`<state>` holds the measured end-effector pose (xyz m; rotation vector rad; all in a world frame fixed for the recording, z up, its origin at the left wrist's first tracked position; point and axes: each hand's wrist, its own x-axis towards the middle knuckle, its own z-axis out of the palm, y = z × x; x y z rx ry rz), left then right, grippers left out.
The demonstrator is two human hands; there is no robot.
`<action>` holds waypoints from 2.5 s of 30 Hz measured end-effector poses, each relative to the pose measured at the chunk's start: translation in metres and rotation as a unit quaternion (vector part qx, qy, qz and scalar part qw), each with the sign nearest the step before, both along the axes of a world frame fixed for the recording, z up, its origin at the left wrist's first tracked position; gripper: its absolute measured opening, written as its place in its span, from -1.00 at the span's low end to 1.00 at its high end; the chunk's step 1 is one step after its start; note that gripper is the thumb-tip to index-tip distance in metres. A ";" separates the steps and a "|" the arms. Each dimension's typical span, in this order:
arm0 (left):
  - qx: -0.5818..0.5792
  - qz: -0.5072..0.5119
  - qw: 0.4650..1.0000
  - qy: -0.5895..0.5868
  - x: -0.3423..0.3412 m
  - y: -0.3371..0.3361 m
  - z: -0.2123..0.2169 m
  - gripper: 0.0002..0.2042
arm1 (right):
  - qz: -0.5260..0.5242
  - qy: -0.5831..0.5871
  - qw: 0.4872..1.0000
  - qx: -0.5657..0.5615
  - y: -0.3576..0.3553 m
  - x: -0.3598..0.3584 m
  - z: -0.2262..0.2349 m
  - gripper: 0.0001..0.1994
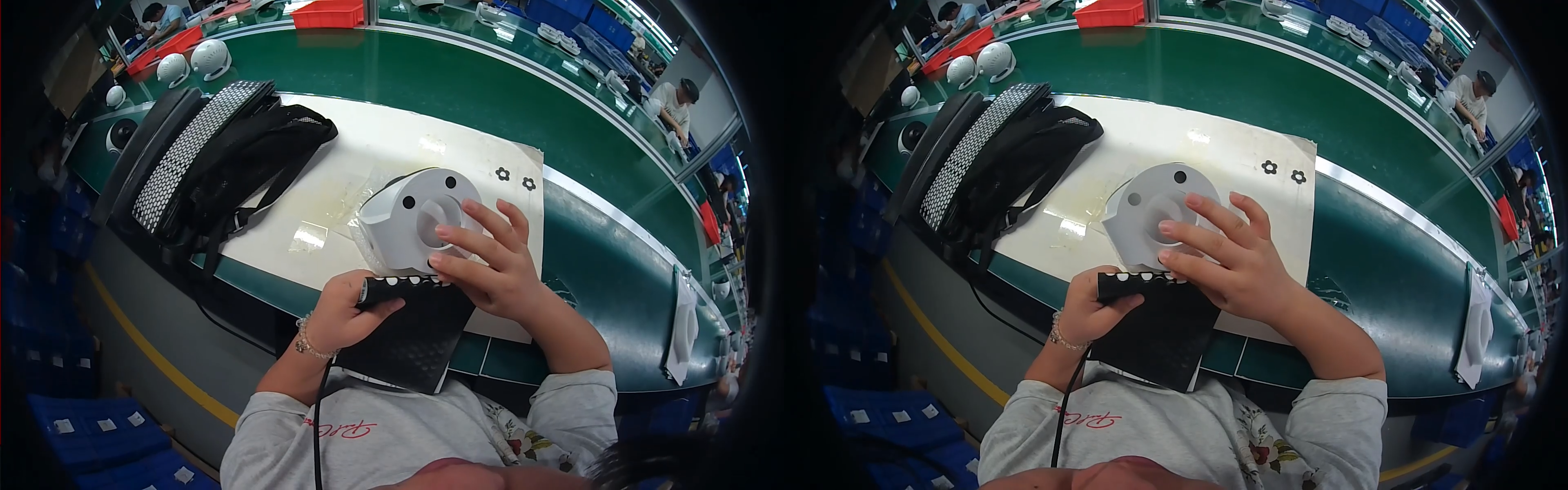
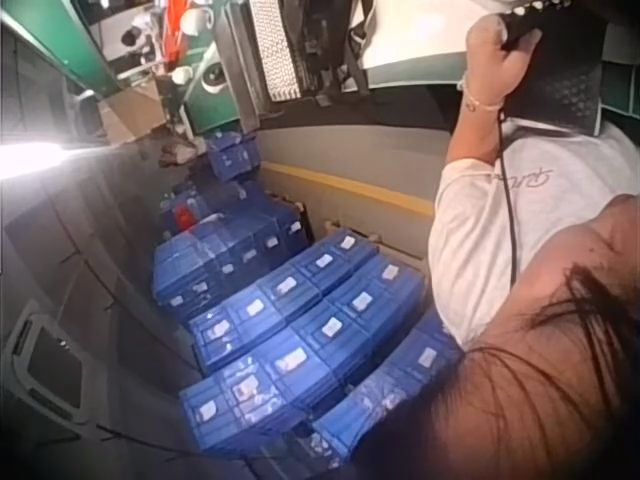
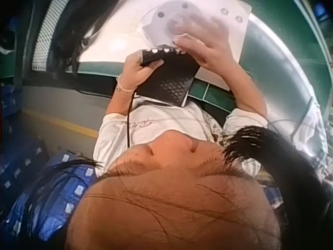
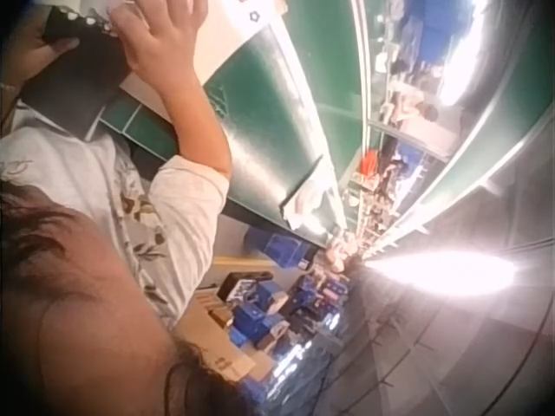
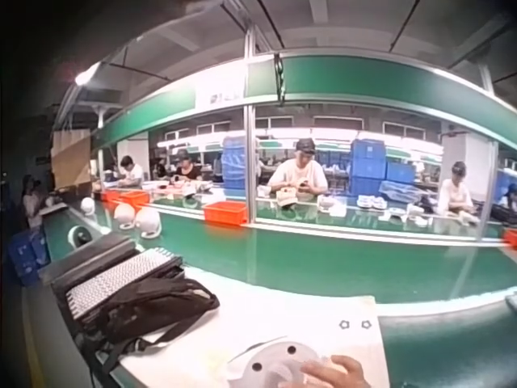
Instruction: Assembling lighting components by peeling gaskets from a tray and applying them to spherical housings on a factory assembly line.
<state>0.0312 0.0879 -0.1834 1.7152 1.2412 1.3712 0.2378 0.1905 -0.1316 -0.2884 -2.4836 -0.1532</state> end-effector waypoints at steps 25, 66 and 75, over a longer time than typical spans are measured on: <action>-0.037 0.002 0.999 0.023 0.000 -0.003 -0.002 -0.87 | 0.033 0.043 0.998 -0.019 -0.021 -0.006 -0.002 -0.82; 0.073 -0.026 0.997 -0.004 -0.006 0.002 -0.019 -0.81 | 0.054 0.050 0.895 -0.440 0.036 0.023 0.006 -0.89; 0.064 -0.012 0.997 -0.033 -0.004 0.000 -0.018 -0.80 | 0.108 0.093 0.981 -0.130 0.040 0.021 -0.002 -0.82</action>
